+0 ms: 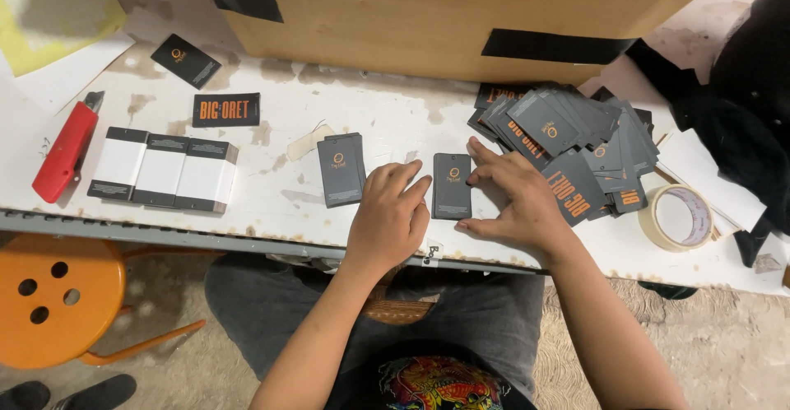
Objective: The person takes flat card pieces from a cardboard box, stacks them into small bundles, and uses a red utility knife to trim the edges of the stacks. The person works at a white table with various tools and packaging materials nearby.
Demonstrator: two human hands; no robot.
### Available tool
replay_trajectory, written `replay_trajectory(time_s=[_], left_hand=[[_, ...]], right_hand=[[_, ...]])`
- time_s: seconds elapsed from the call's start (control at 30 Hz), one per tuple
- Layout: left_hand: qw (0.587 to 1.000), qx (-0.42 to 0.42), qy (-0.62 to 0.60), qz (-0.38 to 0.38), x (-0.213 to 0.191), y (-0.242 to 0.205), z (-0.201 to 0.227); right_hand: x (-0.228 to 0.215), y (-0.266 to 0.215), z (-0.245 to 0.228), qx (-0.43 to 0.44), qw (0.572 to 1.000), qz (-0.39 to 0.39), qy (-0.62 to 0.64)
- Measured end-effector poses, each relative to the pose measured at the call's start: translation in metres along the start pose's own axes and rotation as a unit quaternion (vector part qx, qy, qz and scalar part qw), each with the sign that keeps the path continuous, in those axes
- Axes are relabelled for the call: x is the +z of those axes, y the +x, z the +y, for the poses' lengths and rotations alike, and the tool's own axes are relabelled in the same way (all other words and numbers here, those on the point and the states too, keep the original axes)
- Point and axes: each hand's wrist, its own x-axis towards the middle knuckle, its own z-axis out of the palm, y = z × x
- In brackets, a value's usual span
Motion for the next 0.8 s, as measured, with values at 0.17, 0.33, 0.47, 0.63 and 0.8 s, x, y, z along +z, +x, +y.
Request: replay_trajectory(time_s=[0.17, 0.33, 0.47, 0.63, 0.8], left_hand=[[1.0, 0.004, 0.002, 0.003, 0.003, -0.001, -0.002], [1.0, 0.018, 0.012, 0.012, 0.004, -0.002, -0.003], [1.0, 0.01, 0.016, 0.011, 0.004, -0.001, -0.002], [1.0, 0.015, 0.015, 0.018, 0.004, -0.002, -0.002], [1.0, 0.008, 0.015, 0.012, 0.003, -0.001, -0.002]], right_hand=[[0.0, 0.001, -0.002, 0.008, 1.0, -0.009, -0.009], [0.003, 0.0, 0.004, 0.0, 1.0, -0.012, -0.019], [0.0, 0.0, 0.0, -0.014, 1.0, -0.008, -0.027], [-0.004, -0.016, 0.003, -0.102, 0.989, 0.102, -0.03], [-0.02, -0.064, 0.028, -0.005, 0.919, 0.233, -0.317]])
